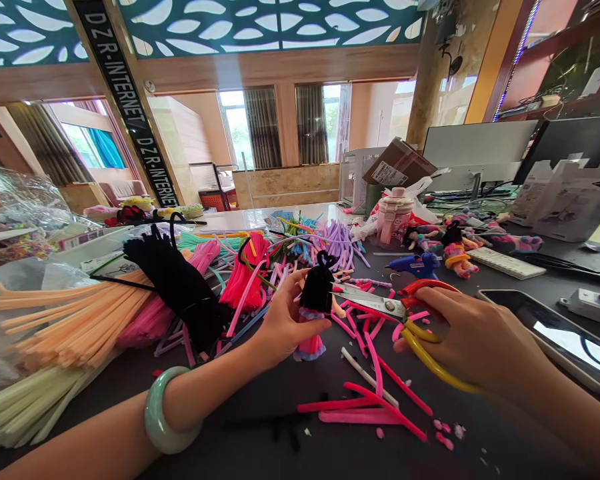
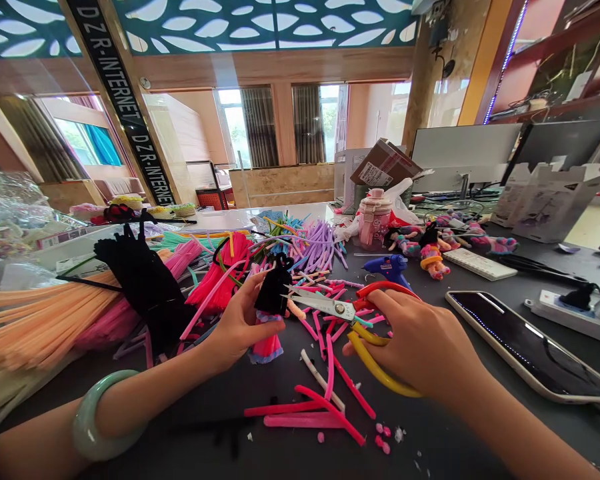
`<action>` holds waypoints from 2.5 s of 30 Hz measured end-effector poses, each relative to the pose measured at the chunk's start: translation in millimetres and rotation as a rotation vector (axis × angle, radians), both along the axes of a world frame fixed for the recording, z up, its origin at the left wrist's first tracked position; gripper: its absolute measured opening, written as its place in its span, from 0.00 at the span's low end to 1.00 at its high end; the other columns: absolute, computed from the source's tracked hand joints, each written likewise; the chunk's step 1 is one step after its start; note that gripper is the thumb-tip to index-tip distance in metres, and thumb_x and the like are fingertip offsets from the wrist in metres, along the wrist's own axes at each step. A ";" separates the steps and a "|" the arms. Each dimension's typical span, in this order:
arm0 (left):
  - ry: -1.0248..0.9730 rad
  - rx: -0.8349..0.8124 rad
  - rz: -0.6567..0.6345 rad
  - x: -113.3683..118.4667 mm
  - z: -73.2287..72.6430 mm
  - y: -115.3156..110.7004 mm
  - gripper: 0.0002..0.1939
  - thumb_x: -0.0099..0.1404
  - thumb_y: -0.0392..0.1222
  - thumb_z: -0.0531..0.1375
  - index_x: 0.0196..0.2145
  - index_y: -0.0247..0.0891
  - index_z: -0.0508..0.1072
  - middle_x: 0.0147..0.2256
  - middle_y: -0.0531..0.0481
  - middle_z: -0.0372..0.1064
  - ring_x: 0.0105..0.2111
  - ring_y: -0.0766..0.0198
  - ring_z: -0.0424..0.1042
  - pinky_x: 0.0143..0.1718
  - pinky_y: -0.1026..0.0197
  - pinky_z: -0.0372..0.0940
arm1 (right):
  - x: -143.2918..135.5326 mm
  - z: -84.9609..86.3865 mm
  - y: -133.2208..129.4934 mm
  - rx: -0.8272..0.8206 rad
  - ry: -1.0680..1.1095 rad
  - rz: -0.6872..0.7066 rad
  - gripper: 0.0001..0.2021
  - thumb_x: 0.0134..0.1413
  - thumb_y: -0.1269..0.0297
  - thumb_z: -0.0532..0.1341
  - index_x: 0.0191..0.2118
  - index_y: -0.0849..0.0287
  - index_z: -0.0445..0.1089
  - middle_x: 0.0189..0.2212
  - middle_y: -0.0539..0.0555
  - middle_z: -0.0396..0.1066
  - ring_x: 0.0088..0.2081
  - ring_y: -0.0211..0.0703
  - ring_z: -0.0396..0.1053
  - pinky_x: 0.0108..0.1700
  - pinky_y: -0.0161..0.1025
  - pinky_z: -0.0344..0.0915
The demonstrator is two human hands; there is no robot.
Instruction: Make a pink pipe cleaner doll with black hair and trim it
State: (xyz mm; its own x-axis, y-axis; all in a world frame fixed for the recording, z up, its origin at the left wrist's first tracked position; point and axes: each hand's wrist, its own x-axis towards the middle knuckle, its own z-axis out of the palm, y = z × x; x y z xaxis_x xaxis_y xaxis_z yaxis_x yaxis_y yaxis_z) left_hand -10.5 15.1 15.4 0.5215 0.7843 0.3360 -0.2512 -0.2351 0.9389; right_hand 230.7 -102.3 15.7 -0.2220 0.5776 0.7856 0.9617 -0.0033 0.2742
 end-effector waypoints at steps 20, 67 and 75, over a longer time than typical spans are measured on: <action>0.032 -0.059 0.085 -0.6 -4.3 3.1 0.43 0.44 0.38 0.75 0.55 0.43 0.61 0.47 0.46 0.73 0.43 0.58 0.76 0.49 0.56 0.67 | 6.7 -4.4 3.6 -0.186 0.062 0.017 0.19 0.47 0.42 0.63 0.37 0.51 0.74 0.32 0.50 0.80 0.28 0.45 0.75 0.24 0.38 0.60; -0.042 -0.015 0.016 -1.0 0.2 -0.1 0.34 0.46 0.37 0.75 0.46 0.44 0.62 0.43 0.50 0.77 0.40 0.60 0.78 0.48 0.57 0.67 | -8.9 7.7 -0.6 -0.869 0.716 0.165 0.17 0.40 0.51 0.67 0.23 0.56 0.61 0.19 0.43 0.56 0.23 0.32 0.50 0.23 0.33 0.48; -0.050 -0.001 -0.009 0.7 -0.2 -3.5 0.33 0.46 0.35 0.74 0.46 0.44 0.62 0.42 0.50 0.78 0.41 0.59 0.78 0.48 0.57 0.67 | -11.5 9.4 -1.4 -0.900 0.746 0.149 0.14 0.39 0.54 0.66 0.22 0.56 0.63 0.19 0.43 0.54 0.23 0.33 0.49 0.24 0.33 0.48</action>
State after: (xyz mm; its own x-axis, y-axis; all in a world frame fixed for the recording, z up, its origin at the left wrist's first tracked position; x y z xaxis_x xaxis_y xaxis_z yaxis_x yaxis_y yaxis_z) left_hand -9.8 11.6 15.1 0.5113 0.7797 0.3615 -0.3005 -0.2319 0.9252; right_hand 219.2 -103.6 25.2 0.0076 0.9974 0.0722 0.8597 0.0304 -0.5098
